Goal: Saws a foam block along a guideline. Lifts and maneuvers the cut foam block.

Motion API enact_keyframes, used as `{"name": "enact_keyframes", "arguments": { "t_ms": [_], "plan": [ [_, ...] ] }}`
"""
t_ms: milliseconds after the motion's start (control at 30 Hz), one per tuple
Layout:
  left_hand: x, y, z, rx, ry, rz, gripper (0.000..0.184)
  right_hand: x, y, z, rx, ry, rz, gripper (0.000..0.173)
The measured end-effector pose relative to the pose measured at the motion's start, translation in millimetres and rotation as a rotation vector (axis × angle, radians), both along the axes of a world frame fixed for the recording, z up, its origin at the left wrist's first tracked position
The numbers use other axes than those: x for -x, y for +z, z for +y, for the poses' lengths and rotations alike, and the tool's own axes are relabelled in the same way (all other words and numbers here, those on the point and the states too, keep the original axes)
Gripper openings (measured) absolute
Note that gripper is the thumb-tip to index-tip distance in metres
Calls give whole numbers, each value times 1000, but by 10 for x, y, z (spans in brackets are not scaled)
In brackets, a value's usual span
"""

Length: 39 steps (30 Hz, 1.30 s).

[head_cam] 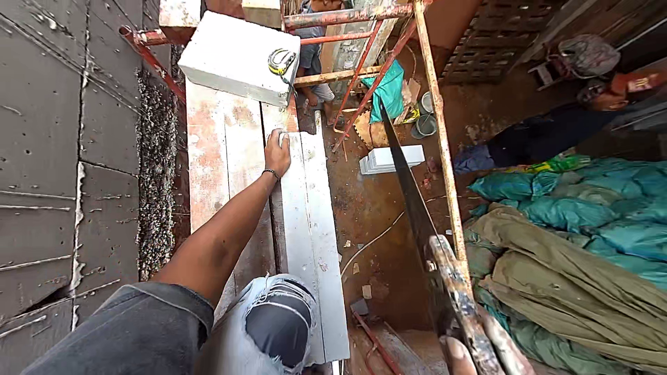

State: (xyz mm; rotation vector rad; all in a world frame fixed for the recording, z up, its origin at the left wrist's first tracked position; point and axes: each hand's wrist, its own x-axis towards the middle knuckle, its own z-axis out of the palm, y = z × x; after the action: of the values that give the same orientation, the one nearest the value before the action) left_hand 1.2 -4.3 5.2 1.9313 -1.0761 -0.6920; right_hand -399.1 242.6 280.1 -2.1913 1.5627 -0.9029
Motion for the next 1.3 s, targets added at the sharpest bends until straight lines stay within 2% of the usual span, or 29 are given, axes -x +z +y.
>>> {"name": "enact_keyframes", "arguments": {
  "t_ms": [67, 167, 300, 400, 533, 633, 800, 933, 1000, 1100, 1200, 1300],
  "plan": [
    [24, 24, -35, -32, -1, -26, 39, -384, 197, -234, -1, -31, -155, 42],
    [35, 22, -63, -66, -12, -55, 38, -927, 258, -331, -2, -78, -307, 37],
    [20, -15, -59, -35, -10, -16, 40, -1444, 190, -183, -73, -249, -368, 39],
    [0, -55, -85, -39, 5, 33, 51, -1612, -54, -66, -77, -373, -443, 36],
    [-6, -13, -72, -69, -18, 32, 54, -1441, -853, -133, 38, -251, -160, 26],
    [0, 14, -68, -59, -17, 28, 52, -1230, -1405, -262, -95, -317, 8, 22],
    [-2, 41, -29, -75, -21, 17, 52, -734, -2183, -409, -473, -485, -153, 18],
    [-2, 79, -16, -98, -30, 16, 53, -484, -2646, -421, -737, -487, -330, 15],
    [-6, 61, -18, -85, -23, 5, 54, -455, -2769, -410, -831, -471, -433, 16],
    [-1, 68, -18, -82, -22, 11, 53, -568, -2728, -417, -991, -497, -534, 27],
    [7, 57, -18, -87, -20, 14, 54, -667, -2705, -398, -1026, -367, -683, 29],
    [4, 52, -21, -88, -9, 9, 53, -669, -2713, -444, -1062, -248, -730, 30]
  ]
}}
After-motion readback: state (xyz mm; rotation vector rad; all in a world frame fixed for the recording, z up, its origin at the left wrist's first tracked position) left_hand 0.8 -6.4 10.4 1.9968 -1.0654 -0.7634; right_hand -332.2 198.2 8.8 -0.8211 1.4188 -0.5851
